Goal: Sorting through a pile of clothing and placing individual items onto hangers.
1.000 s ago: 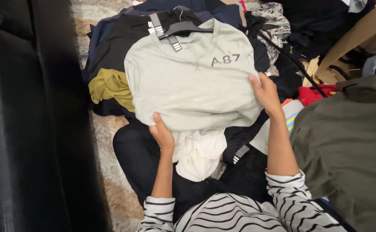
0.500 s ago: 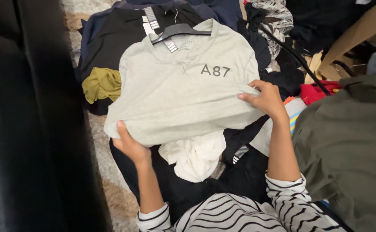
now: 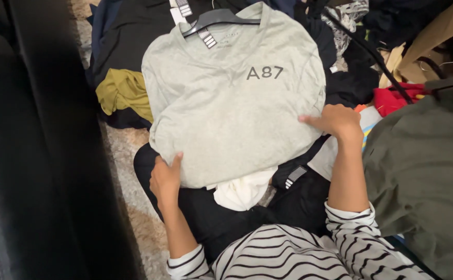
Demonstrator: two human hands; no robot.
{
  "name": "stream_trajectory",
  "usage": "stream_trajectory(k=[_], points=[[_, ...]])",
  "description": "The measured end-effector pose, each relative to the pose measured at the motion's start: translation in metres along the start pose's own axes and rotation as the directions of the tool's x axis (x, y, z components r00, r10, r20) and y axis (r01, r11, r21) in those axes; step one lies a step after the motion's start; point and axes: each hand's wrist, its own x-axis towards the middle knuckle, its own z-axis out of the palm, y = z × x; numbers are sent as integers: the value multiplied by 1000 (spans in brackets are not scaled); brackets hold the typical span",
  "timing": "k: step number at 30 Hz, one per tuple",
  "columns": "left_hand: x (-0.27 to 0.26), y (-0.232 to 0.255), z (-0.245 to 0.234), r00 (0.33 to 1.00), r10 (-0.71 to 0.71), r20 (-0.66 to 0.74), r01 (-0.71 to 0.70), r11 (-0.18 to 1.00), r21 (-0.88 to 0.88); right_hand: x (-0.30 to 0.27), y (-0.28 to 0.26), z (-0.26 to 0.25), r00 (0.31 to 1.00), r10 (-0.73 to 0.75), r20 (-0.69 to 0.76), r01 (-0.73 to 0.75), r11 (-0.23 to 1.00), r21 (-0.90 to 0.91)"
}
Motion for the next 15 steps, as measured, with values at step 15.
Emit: stream_trajectory(k=[15], points=[[17, -32, 54, 832, 553, -34, -172, 200, -965, 39, -8, 38, 829, -398, -393, 413, -38, 910]])
